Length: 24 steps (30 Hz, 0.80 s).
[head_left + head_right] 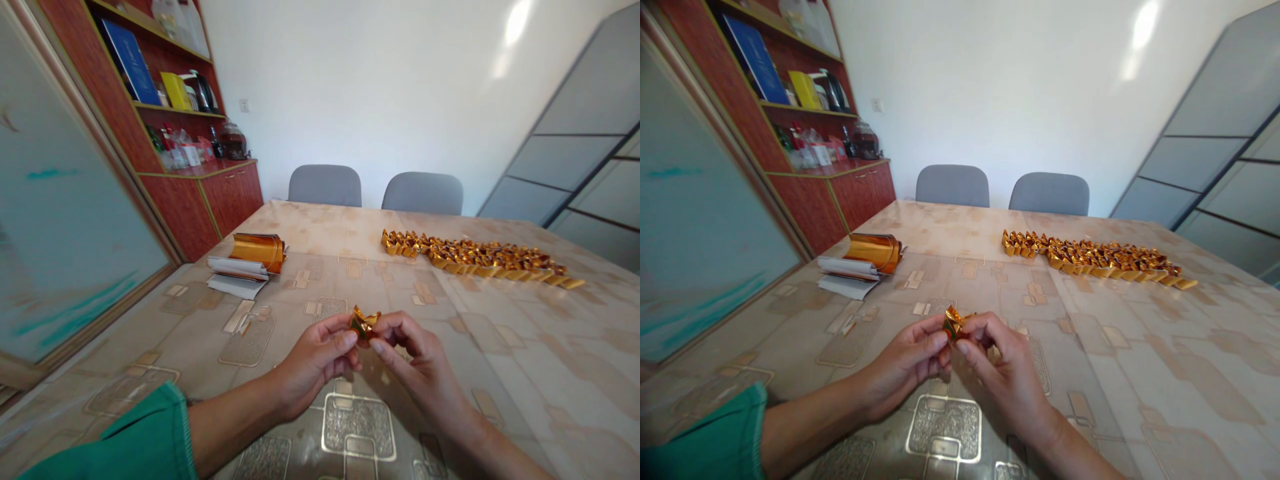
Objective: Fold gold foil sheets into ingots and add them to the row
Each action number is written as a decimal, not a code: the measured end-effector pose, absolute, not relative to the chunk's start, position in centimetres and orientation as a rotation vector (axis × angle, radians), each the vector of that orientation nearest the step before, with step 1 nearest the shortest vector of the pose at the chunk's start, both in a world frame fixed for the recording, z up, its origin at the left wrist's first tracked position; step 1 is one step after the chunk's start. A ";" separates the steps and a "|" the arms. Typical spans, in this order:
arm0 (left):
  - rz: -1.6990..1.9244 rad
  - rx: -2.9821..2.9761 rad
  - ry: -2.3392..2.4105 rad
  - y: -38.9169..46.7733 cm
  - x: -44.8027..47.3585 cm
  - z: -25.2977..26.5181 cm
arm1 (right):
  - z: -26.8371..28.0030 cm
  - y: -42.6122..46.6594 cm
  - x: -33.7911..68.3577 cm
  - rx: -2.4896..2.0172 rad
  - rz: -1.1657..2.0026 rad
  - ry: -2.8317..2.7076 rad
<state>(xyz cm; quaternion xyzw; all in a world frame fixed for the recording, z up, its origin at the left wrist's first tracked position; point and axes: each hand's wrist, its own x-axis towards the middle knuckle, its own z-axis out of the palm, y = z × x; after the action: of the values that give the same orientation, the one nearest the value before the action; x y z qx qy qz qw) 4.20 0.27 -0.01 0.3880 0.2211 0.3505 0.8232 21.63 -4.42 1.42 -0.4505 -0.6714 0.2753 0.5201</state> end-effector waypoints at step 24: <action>0.868 0.695 0.569 0.0 4.7 0.3 | 1.7 -4.3 20.4 -1.195 0.518 -1.715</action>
<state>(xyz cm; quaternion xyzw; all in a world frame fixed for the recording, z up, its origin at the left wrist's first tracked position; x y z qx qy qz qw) 4.68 0.03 0.26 0.3255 0.2663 0.4065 0.8111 20.44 -4.29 1.68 -0.4886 -0.7010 0.2116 0.4743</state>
